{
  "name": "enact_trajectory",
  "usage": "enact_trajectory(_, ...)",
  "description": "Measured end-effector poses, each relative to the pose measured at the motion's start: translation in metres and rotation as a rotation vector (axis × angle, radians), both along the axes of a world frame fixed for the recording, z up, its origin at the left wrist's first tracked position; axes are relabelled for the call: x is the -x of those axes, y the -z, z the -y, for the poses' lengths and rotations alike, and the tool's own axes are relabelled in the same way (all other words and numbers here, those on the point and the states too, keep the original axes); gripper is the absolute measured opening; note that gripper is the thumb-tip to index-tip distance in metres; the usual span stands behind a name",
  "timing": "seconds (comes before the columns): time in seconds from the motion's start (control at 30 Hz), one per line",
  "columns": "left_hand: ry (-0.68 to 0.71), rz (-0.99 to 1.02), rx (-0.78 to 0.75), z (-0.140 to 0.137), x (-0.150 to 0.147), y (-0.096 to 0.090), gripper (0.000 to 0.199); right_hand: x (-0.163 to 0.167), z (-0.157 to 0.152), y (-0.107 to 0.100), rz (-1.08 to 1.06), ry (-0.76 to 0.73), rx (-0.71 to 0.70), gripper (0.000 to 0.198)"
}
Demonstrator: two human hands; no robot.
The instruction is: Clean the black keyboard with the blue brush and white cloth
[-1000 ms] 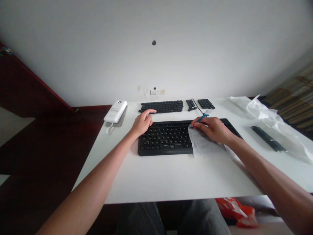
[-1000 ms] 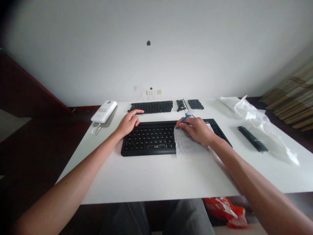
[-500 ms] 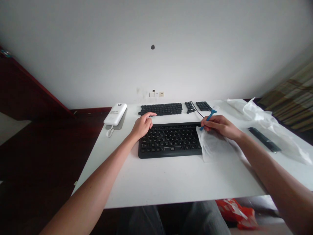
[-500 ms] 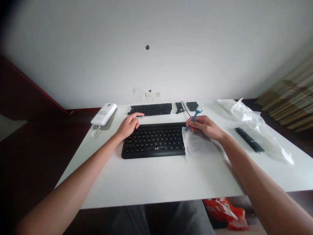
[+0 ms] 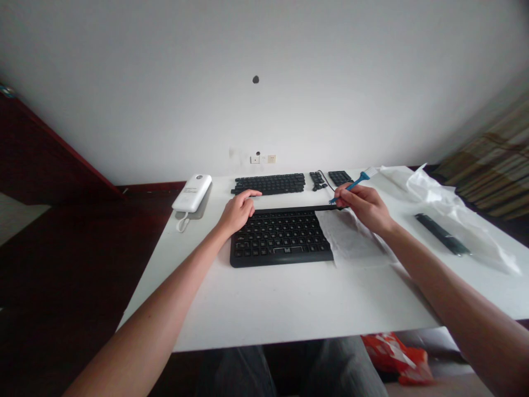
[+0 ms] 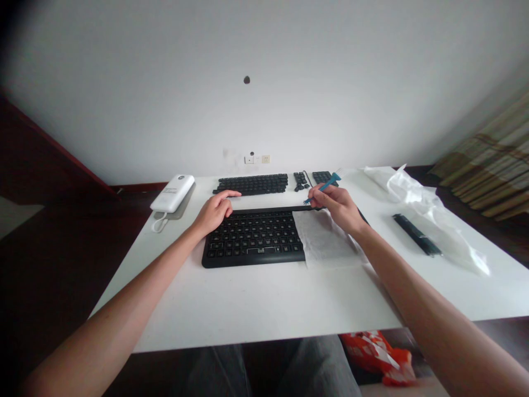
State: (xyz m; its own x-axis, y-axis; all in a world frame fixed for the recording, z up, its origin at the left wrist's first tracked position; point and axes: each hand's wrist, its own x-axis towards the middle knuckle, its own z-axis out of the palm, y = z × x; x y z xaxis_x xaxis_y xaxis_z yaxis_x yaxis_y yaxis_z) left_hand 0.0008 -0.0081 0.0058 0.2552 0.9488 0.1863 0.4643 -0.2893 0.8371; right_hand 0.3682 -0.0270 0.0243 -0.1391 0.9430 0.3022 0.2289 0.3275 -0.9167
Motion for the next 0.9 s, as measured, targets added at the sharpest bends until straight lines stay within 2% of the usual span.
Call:
enact_trajectory(0.17,0.027,0.002,-0.001,-0.0007,0.0011,0.0006,0.042,-0.0067,0.0053,0.0041,0.312,-0.093,0.025,0.036)
enact_trajectory(0.27,0.028,0.001,-0.009,-0.0008,0.0015,0.0006,0.041,-0.0071,0.0064,0.0061,0.418,-0.120,0.021,0.038)
enact_trajectory(0.6,0.032,-0.004,-0.021,-0.0014,0.0009,0.0015,0.041,-0.0068,0.0090,0.0011,0.375,-0.118,0.002,0.037)
enact_trajectory(0.9,0.030,-0.004,-0.013,-0.0022,0.0009,0.0013,0.040,-0.0072,0.0071,0.0025,0.452,-0.163,0.005,0.035)
